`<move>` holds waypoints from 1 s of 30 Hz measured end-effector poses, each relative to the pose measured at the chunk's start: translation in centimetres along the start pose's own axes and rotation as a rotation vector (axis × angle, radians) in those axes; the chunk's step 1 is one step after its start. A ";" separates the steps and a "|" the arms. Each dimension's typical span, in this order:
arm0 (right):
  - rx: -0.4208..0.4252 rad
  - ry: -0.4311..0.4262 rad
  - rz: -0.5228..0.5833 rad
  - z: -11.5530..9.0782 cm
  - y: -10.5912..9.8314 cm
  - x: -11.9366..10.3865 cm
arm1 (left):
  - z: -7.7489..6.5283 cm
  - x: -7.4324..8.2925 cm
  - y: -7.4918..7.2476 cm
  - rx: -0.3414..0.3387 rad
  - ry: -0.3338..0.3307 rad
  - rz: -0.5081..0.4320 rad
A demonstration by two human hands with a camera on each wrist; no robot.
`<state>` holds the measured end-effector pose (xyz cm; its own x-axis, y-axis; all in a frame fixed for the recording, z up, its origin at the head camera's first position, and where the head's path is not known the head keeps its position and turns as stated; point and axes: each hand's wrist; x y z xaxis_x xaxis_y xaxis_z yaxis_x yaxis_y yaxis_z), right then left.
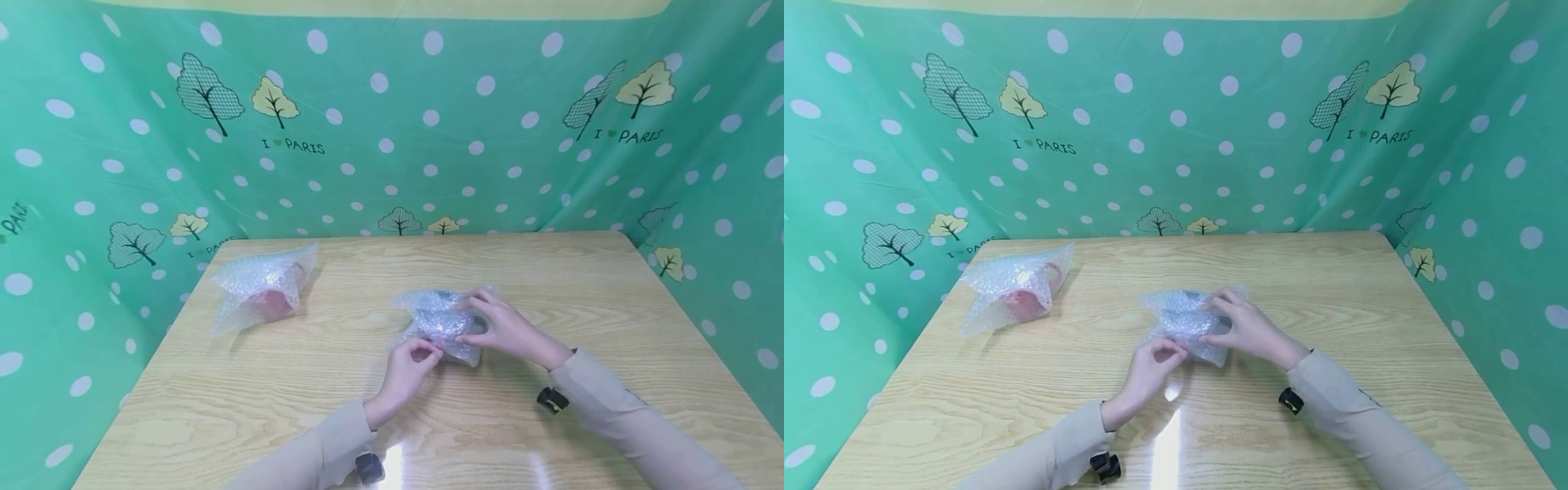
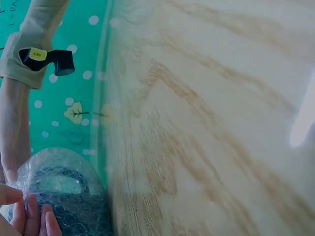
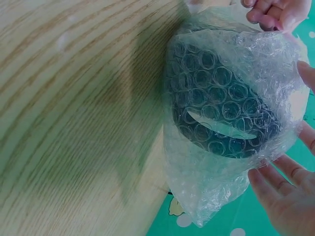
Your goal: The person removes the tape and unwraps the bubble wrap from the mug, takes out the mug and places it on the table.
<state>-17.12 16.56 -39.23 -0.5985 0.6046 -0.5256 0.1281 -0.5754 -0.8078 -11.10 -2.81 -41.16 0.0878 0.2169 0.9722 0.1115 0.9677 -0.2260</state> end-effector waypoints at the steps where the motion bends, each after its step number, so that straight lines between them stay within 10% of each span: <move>1: 0.000 0.000 0.000 0.0 0.0 0.0 | 0.0 0.0 0.0 -0.003 -0.007 -0.009; 10: -0.003 0.007 0.005 -0.1 0.0 -0.1 | 0.4 -2.0 0.1 -0.025 -0.081 -0.052; 30: 0.011 -0.001 -0.006 -0.1 0.2 0.0 | -0.8 -0.4 -0.1 -0.020 -0.170 -0.207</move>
<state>-17.01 16.53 -39.40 -0.5997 0.6080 -0.5203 0.1153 -0.5777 -0.8081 -10.37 -3.06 -41.57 -0.1065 0.0350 0.9937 0.1295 0.9914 -0.0211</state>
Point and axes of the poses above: each hand's wrist, its own z-axis towards the middle knuckle, its own y-axis out of the palm, x = y × z
